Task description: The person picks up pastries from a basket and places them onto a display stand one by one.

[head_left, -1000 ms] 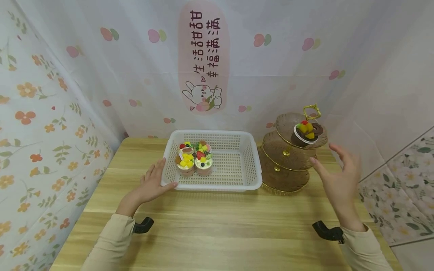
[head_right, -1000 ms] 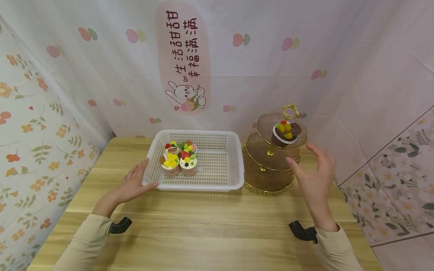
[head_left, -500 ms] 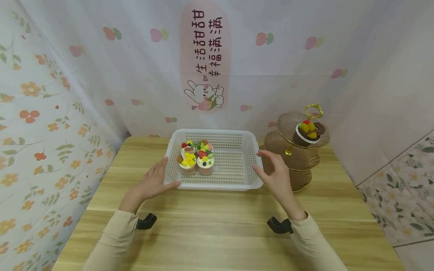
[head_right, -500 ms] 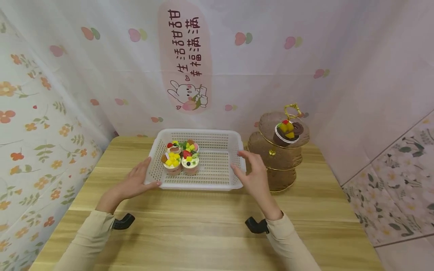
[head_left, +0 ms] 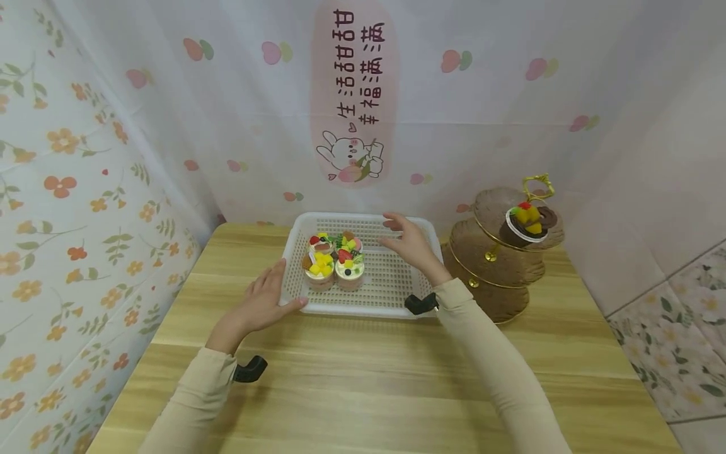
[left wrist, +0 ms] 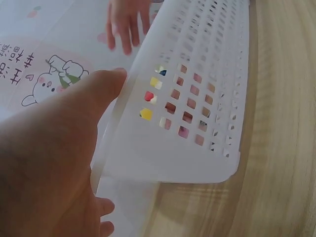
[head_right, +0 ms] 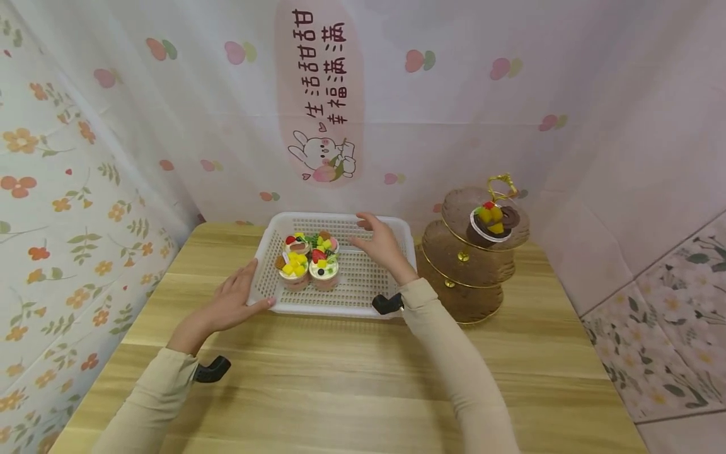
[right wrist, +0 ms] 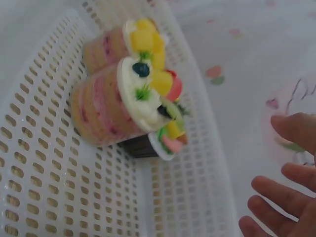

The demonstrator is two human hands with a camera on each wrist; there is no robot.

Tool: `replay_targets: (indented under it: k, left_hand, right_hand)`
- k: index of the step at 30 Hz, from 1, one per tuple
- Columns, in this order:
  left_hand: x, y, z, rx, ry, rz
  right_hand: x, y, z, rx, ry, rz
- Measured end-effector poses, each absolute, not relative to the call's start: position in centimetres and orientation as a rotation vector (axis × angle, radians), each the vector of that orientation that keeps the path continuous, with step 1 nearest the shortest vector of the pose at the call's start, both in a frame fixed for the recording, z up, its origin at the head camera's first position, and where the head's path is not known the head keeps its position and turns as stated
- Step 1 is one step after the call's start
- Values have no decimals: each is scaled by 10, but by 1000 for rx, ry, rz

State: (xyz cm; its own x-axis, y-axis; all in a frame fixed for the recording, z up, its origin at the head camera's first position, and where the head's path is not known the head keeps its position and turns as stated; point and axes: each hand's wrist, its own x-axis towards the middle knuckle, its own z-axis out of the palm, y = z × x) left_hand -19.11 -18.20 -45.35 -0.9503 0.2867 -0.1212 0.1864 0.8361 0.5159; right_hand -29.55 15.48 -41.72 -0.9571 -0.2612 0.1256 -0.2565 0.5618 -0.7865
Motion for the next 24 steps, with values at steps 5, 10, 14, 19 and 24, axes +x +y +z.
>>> replay_targets:
  k: [5, 10, 14, 19, 24]
  left_hand:
    - [-191, -182, -453, 353, 2821, 765]
    - [-190, -180, -452, 350, 2809, 778]
    - [-190, -178, -451, 350, 2804, 778]
    - [-190, -178, -451, 345, 2809, 769]
    - [-191, -180, -453, 344, 2821, 759]
  right_hand:
    - [-322, 141, -443, -378, 2676, -1382]
    - [-337, 132, -467, -315, 2591, -1396]
    - [-344, 127, -479, -291, 2613, -1361]
    - [-348, 122, -488, -303, 2621, -1308]
    - [-348, 116, -491, -309, 2625, -1234]
